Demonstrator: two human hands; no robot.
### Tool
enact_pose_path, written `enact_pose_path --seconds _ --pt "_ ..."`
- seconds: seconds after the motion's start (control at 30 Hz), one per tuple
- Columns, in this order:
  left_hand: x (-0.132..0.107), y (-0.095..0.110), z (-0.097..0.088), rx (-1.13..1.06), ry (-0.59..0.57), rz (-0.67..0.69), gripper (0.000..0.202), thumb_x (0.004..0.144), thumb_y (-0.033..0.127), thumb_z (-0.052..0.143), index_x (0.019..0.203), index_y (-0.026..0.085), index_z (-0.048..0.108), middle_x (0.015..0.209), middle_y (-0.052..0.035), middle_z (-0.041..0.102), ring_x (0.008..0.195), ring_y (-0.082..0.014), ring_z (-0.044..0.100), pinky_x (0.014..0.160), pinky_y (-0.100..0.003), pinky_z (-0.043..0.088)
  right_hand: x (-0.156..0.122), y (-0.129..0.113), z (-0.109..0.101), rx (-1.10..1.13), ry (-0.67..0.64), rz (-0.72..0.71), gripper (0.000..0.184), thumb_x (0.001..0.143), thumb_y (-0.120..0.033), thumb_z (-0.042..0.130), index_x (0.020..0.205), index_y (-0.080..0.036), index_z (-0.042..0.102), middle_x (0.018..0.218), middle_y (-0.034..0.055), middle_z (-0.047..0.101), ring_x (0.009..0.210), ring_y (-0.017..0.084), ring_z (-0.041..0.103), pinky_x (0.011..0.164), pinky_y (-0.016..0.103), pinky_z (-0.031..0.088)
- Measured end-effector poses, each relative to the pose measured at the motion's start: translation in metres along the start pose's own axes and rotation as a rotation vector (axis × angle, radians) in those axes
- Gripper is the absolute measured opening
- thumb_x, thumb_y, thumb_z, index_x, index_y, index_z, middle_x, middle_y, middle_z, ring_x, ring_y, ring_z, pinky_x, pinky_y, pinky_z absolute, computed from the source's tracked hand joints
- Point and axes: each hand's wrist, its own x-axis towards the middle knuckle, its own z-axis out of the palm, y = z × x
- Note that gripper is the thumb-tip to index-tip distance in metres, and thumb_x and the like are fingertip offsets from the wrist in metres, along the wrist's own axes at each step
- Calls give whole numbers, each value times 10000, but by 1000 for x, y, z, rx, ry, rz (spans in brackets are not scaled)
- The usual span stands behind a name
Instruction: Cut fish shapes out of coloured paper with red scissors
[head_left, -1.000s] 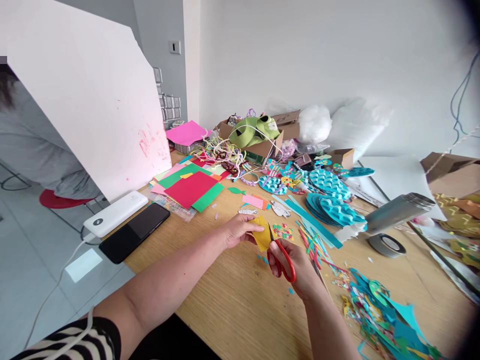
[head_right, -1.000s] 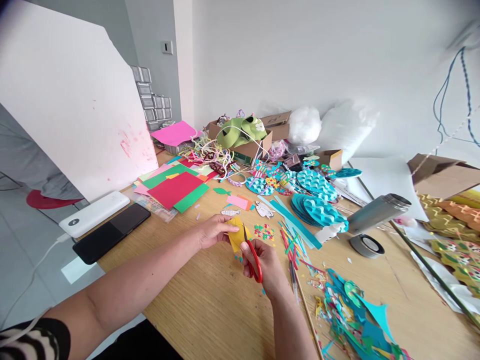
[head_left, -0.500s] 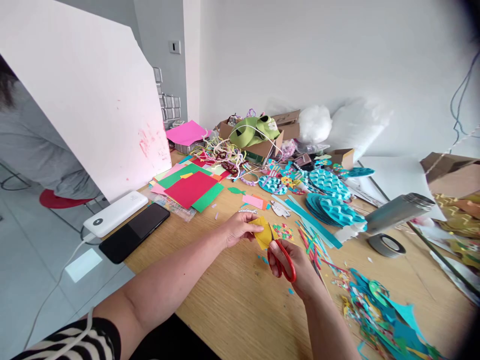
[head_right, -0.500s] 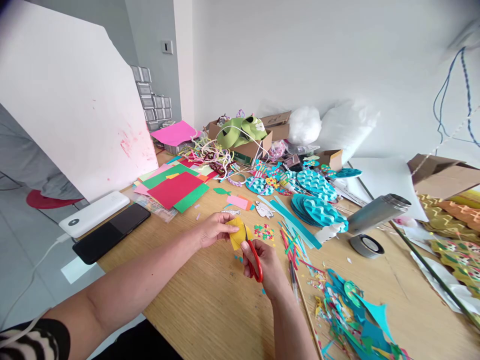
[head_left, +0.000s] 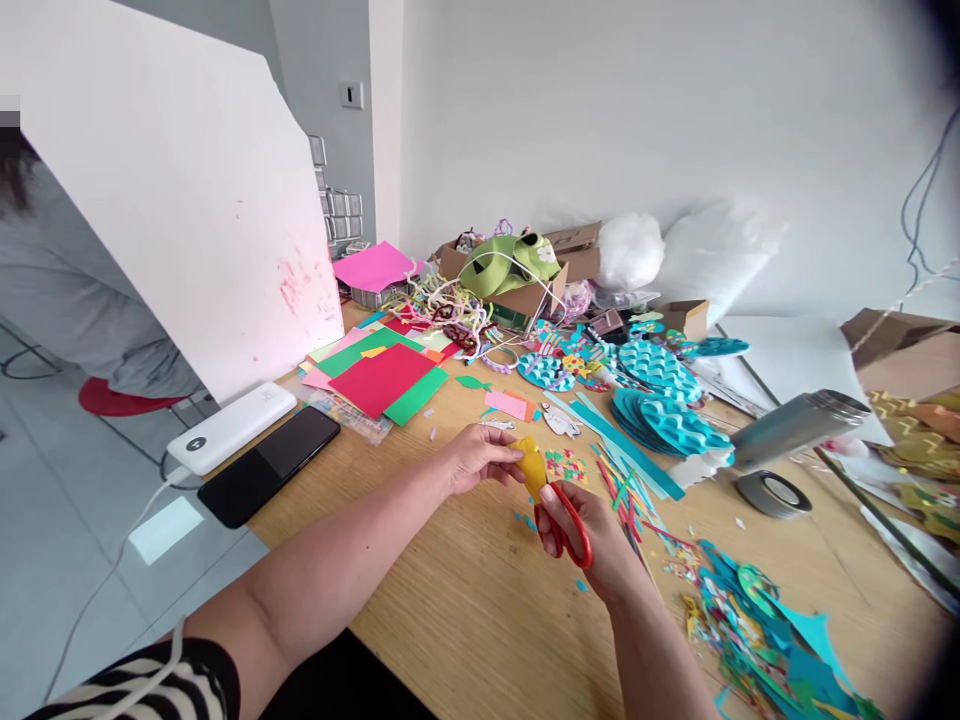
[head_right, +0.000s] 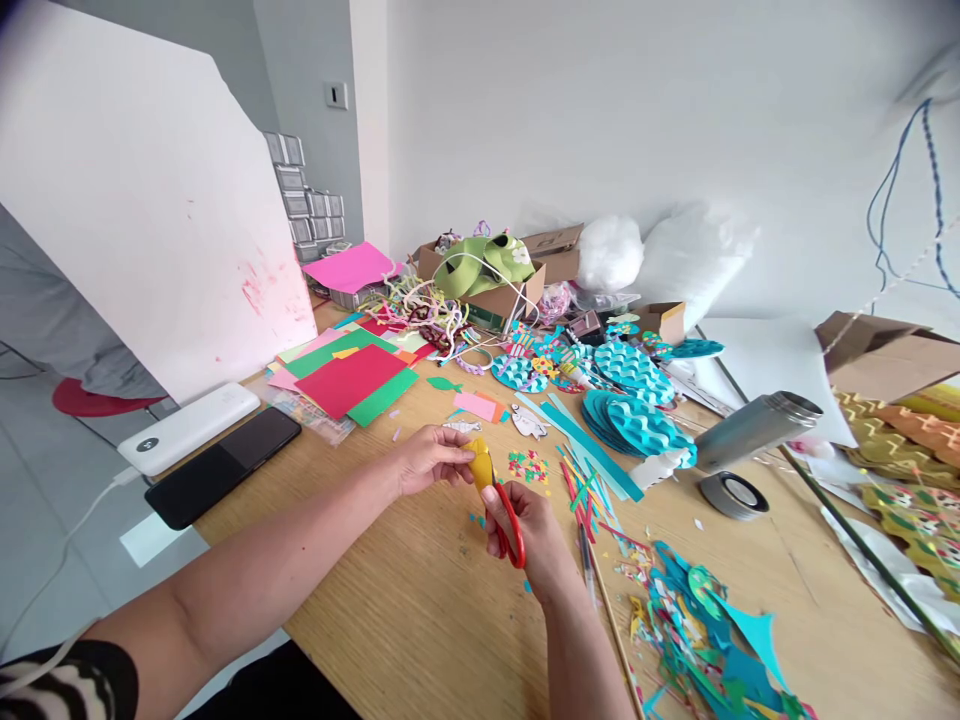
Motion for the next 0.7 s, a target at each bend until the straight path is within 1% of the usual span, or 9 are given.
enact_pose_path --seconds 0.1,0.17,0.3,0.4,0.5,0.7 --pt "0 1 0 11 30 -5 394 498 322 853 747 134 612 622 4 628 456 -97 582 379 -185 280 2 2 0 -4 -7 -4 503 742 -680 636 640 -201 518 470 -14 571 393 114 488 419 239 295" --pt "-1 2 0 1 47 -3 393 494 313 853 757 139 620 602 23 606 430 -80 551 361 -186 240 3 4 0 1 -16 -14 500 743 -674 643 648 -197 523 479 -15 578 400 112 497 424 234 308" --pt "-2 4 0 -27 60 -12 391 488 303 854 768 132 642 649 13 621 446 -62 534 363 -185 236 5 8 0 5 -31 -23 500 748 -671 643 659 -193 526 495 -9 589 419 115 516 427 230 323" --pt "-2 4 -1 -59 80 -11 373 497 298 849 763 136 643 674 11 629 437 -45 503 367 -181 217 5 9 0 2 -17 -27 492 744 -662 654 664 -195 523 512 -7 595 424 116 523 428 232 332" --pt "-1 4 -2 -72 89 -8 346 511 293 840 742 142 631 658 20 618 417 -34 465 368 -182 183 4 5 1 -10 -10 -26 500 731 -673 656 652 -201 511 500 -7 592 421 120 523 430 238 336" --pt "1 2 -1 -57 110 -16 361 486 279 838 737 137 620 635 29 593 396 -24 419 367 -187 132 1 -6 5 -9 -21 18 511 656 -668 715 642 -205 500 464 -16 578 399 115 492 417 233 295"
